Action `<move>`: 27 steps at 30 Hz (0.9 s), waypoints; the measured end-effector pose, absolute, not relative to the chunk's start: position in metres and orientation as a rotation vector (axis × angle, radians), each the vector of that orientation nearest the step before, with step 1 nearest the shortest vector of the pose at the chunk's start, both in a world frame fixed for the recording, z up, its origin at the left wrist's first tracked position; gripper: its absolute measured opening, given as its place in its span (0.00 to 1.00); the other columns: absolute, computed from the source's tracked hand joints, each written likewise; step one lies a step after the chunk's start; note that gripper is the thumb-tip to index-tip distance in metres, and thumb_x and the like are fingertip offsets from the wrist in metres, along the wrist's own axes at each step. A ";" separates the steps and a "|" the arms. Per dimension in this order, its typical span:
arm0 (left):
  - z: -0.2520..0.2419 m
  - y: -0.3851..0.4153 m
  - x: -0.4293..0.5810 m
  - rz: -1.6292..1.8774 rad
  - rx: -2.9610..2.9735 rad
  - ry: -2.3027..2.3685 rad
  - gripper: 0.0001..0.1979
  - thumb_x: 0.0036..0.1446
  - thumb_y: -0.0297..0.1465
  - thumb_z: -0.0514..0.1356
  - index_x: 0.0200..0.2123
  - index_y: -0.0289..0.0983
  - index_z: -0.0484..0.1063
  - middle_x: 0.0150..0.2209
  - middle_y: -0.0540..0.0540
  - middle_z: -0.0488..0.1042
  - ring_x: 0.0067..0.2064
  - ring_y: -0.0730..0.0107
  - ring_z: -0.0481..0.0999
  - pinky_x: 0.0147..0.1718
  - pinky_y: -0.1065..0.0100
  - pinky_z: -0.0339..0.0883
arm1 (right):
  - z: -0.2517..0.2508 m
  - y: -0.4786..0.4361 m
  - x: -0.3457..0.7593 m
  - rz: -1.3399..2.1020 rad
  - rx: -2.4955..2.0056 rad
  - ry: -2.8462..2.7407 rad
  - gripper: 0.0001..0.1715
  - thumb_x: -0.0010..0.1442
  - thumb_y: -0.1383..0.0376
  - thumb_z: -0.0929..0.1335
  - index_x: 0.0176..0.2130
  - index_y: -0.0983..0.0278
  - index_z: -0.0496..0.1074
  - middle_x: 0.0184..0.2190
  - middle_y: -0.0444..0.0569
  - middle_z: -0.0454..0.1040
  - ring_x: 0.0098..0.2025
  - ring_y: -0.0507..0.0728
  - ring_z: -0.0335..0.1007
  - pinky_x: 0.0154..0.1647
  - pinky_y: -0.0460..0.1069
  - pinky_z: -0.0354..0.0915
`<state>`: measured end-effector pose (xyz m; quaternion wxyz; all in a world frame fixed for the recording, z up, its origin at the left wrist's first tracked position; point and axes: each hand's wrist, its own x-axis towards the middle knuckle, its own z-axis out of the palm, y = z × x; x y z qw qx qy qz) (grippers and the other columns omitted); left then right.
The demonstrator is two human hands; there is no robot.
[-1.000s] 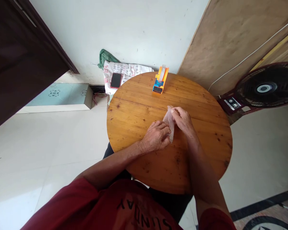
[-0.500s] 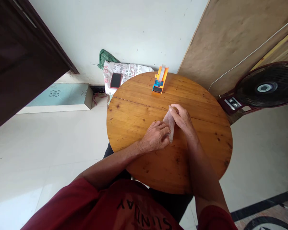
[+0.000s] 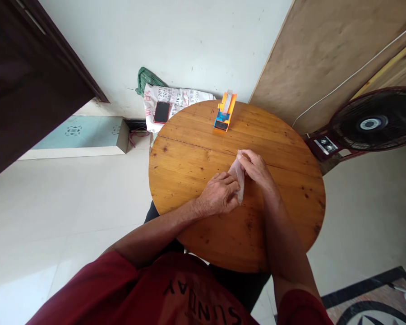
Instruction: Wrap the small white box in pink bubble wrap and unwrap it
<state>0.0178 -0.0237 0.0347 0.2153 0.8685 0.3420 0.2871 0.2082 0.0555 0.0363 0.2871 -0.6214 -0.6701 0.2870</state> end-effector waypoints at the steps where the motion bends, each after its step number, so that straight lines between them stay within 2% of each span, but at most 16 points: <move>1: 0.035 -0.024 0.018 0.799 2.405 0.947 0.07 0.55 0.28 0.58 0.37 0.37 0.73 0.45 0.41 0.80 0.50 0.55 0.74 0.51 0.55 0.68 | 0.036 0.055 0.208 0.783 -1.653 -1.787 0.19 0.63 0.49 0.65 0.41 0.58 0.76 0.21 0.44 0.69 0.27 0.59 0.68 0.30 0.54 0.64; 5: 0.034 -0.024 0.018 0.806 2.391 0.941 0.06 0.55 0.28 0.58 0.37 0.37 0.73 0.44 0.42 0.79 0.48 0.56 0.74 0.50 0.56 0.69 | 0.039 0.050 0.209 0.895 -1.608 -1.705 0.16 0.61 0.50 0.66 0.35 0.59 0.72 0.20 0.41 0.66 0.23 0.55 0.64 0.24 0.51 0.62; 13: 0.034 -0.025 0.018 0.805 2.385 0.964 0.07 0.54 0.28 0.58 0.37 0.37 0.73 0.43 0.42 0.79 0.48 0.56 0.74 0.49 0.56 0.68 | 0.041 0.043 0.217 0.988 -1.508 -1.564 0.12 0.58 0.54 0.69 0.33 0.61 0.73 0.20 0.40 0.69 0.22 0.52 0.65 0.23 0.48 0.63; 21: 0.032 -0.025 0.018 0.788 2.387 0.973 0.07 0.54 0.28 0.58 0.38 0.38 0.73 0.46 0.42 0.80 0.49 0.56 0.75 0.49 0.56 0.67 | 0.049 0.042 0.228 0.933 -1.468 -1.520 0.18 0.59 0.53 0.70 0.40 0.63 0.81 0.21 0.41 0.70 0.21 0.52 0.64 0.24 0.50 0.64; 27: 0.033 -0.025 0.018 0.795 2.388 0.969 0.07 0.54 0.28 0.58 0.37 0.37 0.73 0.44 0.42 0.80 0.51 0.55 0.75 0.49 0.56 0.66 | 0.055 0.038 0.237 0.912 -1.428 -1.612 0.13 0.60 0.56 0.69 0.38 0.61 0.80 0.21 0.40 0.71 0.21 0.52 0.65 0.27 0.51 0.65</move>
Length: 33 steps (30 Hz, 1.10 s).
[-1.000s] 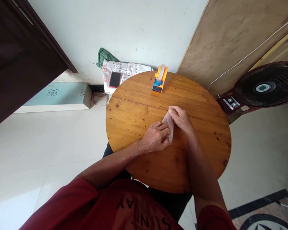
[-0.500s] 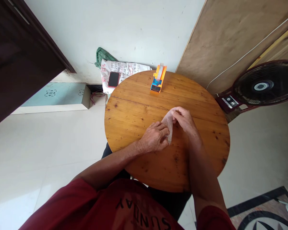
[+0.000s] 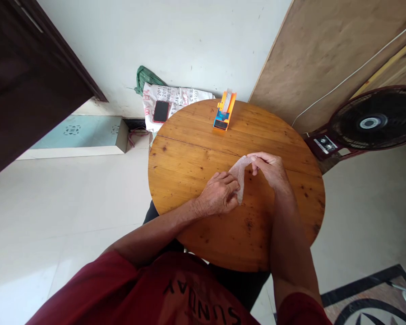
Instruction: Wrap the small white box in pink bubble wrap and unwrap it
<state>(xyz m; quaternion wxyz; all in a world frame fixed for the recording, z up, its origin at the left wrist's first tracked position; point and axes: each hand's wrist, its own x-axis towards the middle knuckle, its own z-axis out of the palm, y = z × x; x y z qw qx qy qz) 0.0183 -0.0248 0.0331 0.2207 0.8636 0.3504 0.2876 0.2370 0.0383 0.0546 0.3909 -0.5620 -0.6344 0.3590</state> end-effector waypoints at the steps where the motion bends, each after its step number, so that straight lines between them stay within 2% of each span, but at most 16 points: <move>1: 0.033 -0.025 0.018 0.795 2.387 0.965 0.07 0.54 0.28 0.58 0.37 0.37 0.73 0.44 0.41 0.80 0.51 0.54 0.75 0.49 0.55 0.66 | 0.056 0.038 0.238 0.919 -1.415 -1.629 0.13 0.61 0.56 0.69 0.38 0.61 0.80 0.21 0.40 0.71 0.21 0.52 0.65 0.28 0.51 0.65; 7: 0.033 -0.024 0.018 0.775 2.383 0.958 0.08 0.54 0.28 0.58 0.38 0.38 0.73 0.46 0.41 0.80 0.51 0.54 0.75 0.49 0.55 0.66 | 0.058 0.037 0.243 1.039 -1.415 -1.679 0.18 0.58 0.57 0.71 0.47 0.60 0.74 0.20 0.36 0.71 0.18 0.52 0.66 0.25 0.50 0.64; 12: 0.033 -0.024 0.018 0.789 2.383 0.963 0.07 0.54 0.28 0.58 0.37 0.37 0.73 0.46 0.40 0.80 0.50 0.56 0.76 0.48 0.56 0.67 | 0.055 0.039 0.243 1.075 -1.376 -1.743 0.13 0.57 0.58 0.71 0.41 0.61 0.73 0.23 0.39 0.73 0.19 0.52 0.68 0.25 0.50 0.65; 21: 0.034 -0.024 0.017 0.776 2.398 0.953 0.08 0.54 0.28 0.57 0.38 0.37 0.73 0.46 0.41 0.80 0.48 0.56 0.76 0.47 0.57 0.67 | 0.057 0.039 0.246 1.066 -1.403 -1.717 0.10 0.59 0.60 0.69 0.41 0.61 0.72 0.24 0.39 0.73 0.19 0.51 0.69 0.24 0.49 0.66; 30: 0.037 -0.025 0.017 0.741 2.396 0.973 0.08 0.55 0.28 0.57 0.39 0.36 0.73 0.47 0.41 0.79 0.51 0.55 0.76 0.50 0.56 0.66 | 0.042 0.044 0.234 0.917 -1.509 -1.699 0.08 0.60 0.59 0.67 0.35 0.62 0.72 0.22 0.40 0.73 0.18 0.52 0.68 0.22 0.48 0.63; 33: 0.038 -0.025 0.017 0.737 2.394 0.974 0.08 0.56 0.28 0.57 0.39 0.36 0.73 0.47 0.41 0.79 0.52 0.54 0.75 0.51 0.56 0.66 | 0.038 0.046 0.224 0.852 -1.573 -1.665 0.12 0.60 0.58 0.67 0.41 0.62 0.73 0.22 0.40 0.72 0.18 0.53 0.69 0.22 0.49 0.64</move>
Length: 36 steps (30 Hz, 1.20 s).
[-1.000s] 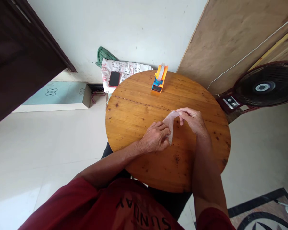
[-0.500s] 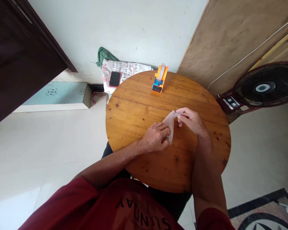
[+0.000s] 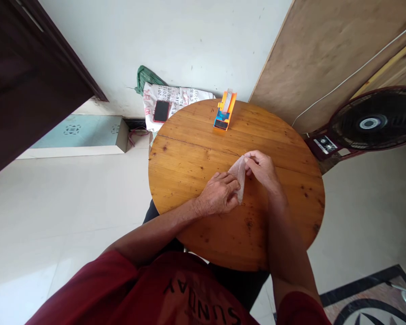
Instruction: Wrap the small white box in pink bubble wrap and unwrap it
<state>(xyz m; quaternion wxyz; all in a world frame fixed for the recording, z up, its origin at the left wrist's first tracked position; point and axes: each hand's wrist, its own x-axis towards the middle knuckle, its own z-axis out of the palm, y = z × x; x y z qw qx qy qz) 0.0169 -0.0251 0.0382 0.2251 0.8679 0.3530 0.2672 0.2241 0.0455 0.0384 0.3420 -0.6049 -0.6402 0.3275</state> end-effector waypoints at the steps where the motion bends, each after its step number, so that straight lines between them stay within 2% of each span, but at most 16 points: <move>1: 0.038 -0.025 0.017 0.737 2.394 0.974 0.08 0.56 0.28 0.57 0.39 0.36 0.73 0.47 0.41 0.79 0.52 0.54 0.75 0.51 0.56 0.66 | 0.038 0.046 0.221 0.819 -1.589 -1.650 0.16 0.59 0.58 0.67 0.46 0.62 0.72 0.22 0.40 0.73 0.19 0.54 0.69 0.22 0.49 0.64; 3: 0.038 -0.025 0.017 0.733 2.397 0.979 0.09 0.56 0.28 0.57 0.39 0.36 0.74 0.47 0.40 0.79 0.51 0.54 0.75 0.50 0.56 0.66 | 0.039 0.045 0.218 0.750 -1.613 -1.615 0.22 0.58 0.58 0.68 0.51 0.62 0.71 0.23 0.40 0.73 0.20 0.55 0.70 0.24 0.49 0.65; 4: 0.038 -0.025 0.017 0.729 2.399 0.983 0.09 0.56 0.28 0.57 0.39 0.36 0.74 0.47 0.40 0.79 0.51 0.55 0.75 0.50 0.56 0.66 | 0.041 0.045 0.217 0.724 -1.618 -1.600 0.21 0.58 0.57 0.68 0.50 0.62 0.72 0.23 0.41 0.73 0.20 0.55 0.71 0.24 0.50 0.65; 7: 0.039 -0.025 0.017 0.713 2.399 0.988 0.09 0.56 0.29 0.57 0.40 0.36 0.74 0.47 0.40 0.79 0.50 0.55 0.74 0.50 0.56 0.66 | 0.047 0.042 0.222 0.729 -1.605 -1.637 0.11 0.58 0.57 0.67 0.36 0.62 0.73 0.23 0.43 0.73 0.22 0.54 0.71 0.26 0.50 0.65; 9: 0.039 -0.025 0.017 0.711 2.398 0.988 0.09 0.56 0.29 0.58 0.40 0.36 0.74 0.47 0.40 0.79 0.50 0.55 0.74 0.50 0.56 0.66 | 0.052 0.039 0.225 0.787 -1.581 -1.763 0.11 0.58 0.57 0.67 0.30 0.62 0.72 0.23 0.43 0.72 0.23 0.54 0.70 0.27 0.49 0.64; 11: 0.039 -0.025 0.017 0.714 2.399 0.987 0.08 0.56 0.28 0.57 0.39 0.36 0.74 0.46 0.40 0.78 0.50 0.55 0.74 0.50 0.56 0.67 | 0.055 0.037 0.226 0.840 -1.553 -1.901 0.12 0.59 0.58 0.67 0.28 0.62 0.72 0.22 0.43 0.72 0.24 0.54 0.69 0.28 0.49 0.62; 15: 0.039 -0.026 0.016 0.721 2.398 0.992 0.08 0.57 0.29 0.57 0.39 0.36 0.74 0.44 0.40 0.78 0.49 0.55 0.74 0.49 0.56 0.67 | 0.053 0.035 0.220 0.882 -1.510 -2.066 0.14 0.59 0.57 0.67 0.27 0.62 0.72 0.23 0.43 0.71 0.26 0.53 0.65 0.28 0.49 0.58; 18: 0.035 -0.026 0.017 0.761 2.399 1.035 0.09 0.56 0.30 0.58 0.40 0.36 0.75 0.49 0.39 0.76 0.49 0.55 0.73 0.50 0.55 0.67 | 0.050 0.036 0.214 0.872 -1.521 -2.067 0.13 0.59 0.58 0.67 0.27 0.62 0.73 0.22 0.43 0.71 0.26 0.53 0.63 0.29 0.49 0.58; 22: 0.030 -0.027 0.018 0.838 2.411 1.086 0.11 0.55 0.31 0.60 0.41 0.37 0.78 0.56 0.37 0.71 0.50 0.52 0.71 0.49 0.53 0.68 | 0.046 0.036 0.208 0.898 -1.542 -1.992 0.14 0.59 0.57 0.66 0.30 0.63 0.76 0.23 0.45 0.74 0.26 0.54 0.67 0.30 0.49 0.60; 27: 0.031 -0.028 0.018 0.872 2.430 1.060 0.09 0.55 0.30 0.60 0.39 0.36 0.78 0.63 0.37 0.68 0.57 0.50 0.69 0.52 0.52 0.67 | 0.041 0.037 0.206 0.924 -1.477 -1.946 0.11 0.56 0.59 0.67 0.31 0.63 0.77 0.28 0.47 0.79 0.29 0.55 0.70 0.32 0.49 0.62; 31: 0.033 -0.027 0.017 0.845 2.451 1.031 0.09 0.57 0.30 0.58 0.40 0.37 0.77 0.58 0.38 0.73 0.58 0.50 0.67 0.53 0.52 0.66 | 0.041 0.037 0.207 0.872 -1.483 -1.975 0.12 0.57 0.58 0.68 0.29 0.63 0.76 0.27 0.46 0.77 0.29 0.54 0.68 0.32 0.49 0.60; 36: 0.032 -0.027 0.017 0.813 2.451 1.075 0.11 0.57 0.31 0.59 0.41 0.37 0.78 0.55 0.37 0.71 0.51 0.53 0.69 0.50 0.53 0.67 | 0.048 0.036 0.207 0.914 -1.518 -1.935 0.12 0.59 0.59 0.66 0.27 0.62 0.74 0.21 0.42 0.71 0.25 0.52 0.64 0.29 0.48 0.59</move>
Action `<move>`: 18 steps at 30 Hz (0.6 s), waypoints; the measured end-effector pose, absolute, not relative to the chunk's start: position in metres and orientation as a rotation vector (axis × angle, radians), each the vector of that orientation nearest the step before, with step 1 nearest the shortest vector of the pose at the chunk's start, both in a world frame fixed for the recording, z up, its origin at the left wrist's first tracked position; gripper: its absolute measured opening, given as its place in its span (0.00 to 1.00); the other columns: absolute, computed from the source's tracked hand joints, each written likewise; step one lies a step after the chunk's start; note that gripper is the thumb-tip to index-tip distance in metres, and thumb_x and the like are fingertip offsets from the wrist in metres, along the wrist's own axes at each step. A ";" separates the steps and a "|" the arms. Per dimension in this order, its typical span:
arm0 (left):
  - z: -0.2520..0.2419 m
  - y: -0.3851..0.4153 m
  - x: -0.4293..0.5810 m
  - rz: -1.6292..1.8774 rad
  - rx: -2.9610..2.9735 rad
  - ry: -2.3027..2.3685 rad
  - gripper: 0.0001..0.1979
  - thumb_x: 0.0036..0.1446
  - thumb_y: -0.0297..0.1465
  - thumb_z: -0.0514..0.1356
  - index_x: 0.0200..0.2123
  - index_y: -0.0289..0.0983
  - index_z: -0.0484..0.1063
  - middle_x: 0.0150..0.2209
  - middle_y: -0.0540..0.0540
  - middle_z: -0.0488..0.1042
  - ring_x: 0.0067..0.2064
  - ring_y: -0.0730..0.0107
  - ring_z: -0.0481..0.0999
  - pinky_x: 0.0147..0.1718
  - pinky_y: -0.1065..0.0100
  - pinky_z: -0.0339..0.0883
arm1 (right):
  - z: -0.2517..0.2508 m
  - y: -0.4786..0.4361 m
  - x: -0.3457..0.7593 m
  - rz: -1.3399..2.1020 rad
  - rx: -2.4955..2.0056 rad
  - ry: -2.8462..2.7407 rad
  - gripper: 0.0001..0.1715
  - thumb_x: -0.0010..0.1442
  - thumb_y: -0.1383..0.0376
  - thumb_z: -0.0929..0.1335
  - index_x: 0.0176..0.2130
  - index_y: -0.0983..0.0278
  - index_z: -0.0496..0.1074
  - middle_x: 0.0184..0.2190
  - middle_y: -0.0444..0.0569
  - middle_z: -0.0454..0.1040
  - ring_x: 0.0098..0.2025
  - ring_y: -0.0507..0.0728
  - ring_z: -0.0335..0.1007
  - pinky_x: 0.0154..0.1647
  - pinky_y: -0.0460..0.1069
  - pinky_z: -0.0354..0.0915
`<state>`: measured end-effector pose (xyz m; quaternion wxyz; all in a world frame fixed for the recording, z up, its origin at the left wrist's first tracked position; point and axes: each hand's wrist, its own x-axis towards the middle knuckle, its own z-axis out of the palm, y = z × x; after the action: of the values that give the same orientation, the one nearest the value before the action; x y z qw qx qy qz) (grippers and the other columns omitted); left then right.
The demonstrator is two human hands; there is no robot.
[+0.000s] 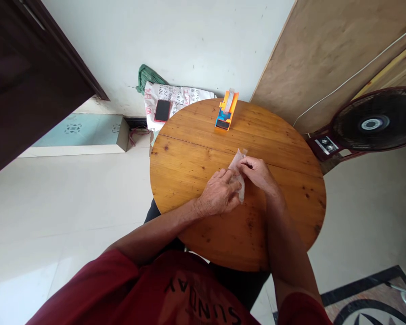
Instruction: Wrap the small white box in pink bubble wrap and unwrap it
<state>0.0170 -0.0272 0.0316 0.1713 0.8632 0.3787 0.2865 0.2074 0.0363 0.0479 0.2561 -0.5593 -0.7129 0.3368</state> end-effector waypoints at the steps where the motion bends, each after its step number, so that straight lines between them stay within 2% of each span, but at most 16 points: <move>1: 0.031 -0.027 0.017 0.816 2.447 1.081 0.11 0.57 0.32 0.60 0.41 0.37 0.78 0.55 0.37 0.71 0.50 0.53 0.69 0.49 0.54 0.67 | 0.049 0.036 0.207 0.929 -1.523 -1.921 0.12 0.59 0.59 0.66 0.27 0.62 0.74 0.21 0.42 0.70 0.25 0.52 0.64 0.29 0.48 0.59; 9: 0.032 -0.029 0.016 0.780 2.457 1.107 0.10 0.58 0.31 0.58 0.40 0.37 0.78 0.47 0.39 0.70 0.46 0.57 0.68 0.47 0.57 0.66 | 0.043 0.018 0.212 0.958 -1.580 -1.763 0.12 0.59 0.57 0.68 0.30 0.61 0.74 0.26 0.44 0.75 0.28 0.54 0.70 0.32 0.49 0.65; 14: 0.032 -0.028 0.017 0.784 2.474 1.090 0.10 0.58 0.31 0.58 0.40 0.37 0.78 0.46 0.39 0.71 0.46 0.57 0.68 0.46 0.57 0.66 | 0.047 -0.008 0.217 0.810 -1.644 -1.629 0.10 0.59 0.58 0.68 0.30 0.61 0.72 0.23 0.43 0.73 0.27 0.54 0.70 0.33 0.50 0.65; 18: 0.030 -0.028 0.017 0.795 2.463 1.097 0.10 0.58 0.31 0.58 0.41 0.37 0.78 0.45 0.40 0.72 0.45 0.57 0.68 0.45 0.58 0.66 | 0.050 -0.019 0.213 0.839 -1.610 -1.654 0.10 0.59 0.58 0.68 0.30 0.60 0.73 0.23 0.43 0.73 0.27 0.55 0.69 0.33 0.50 0.65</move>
<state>0.0167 -0.0277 0.0299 0.1643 0.8643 0.3849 0.2790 0.2135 -0.0187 0.0501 0.3360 -0.6174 -0.6344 0.3218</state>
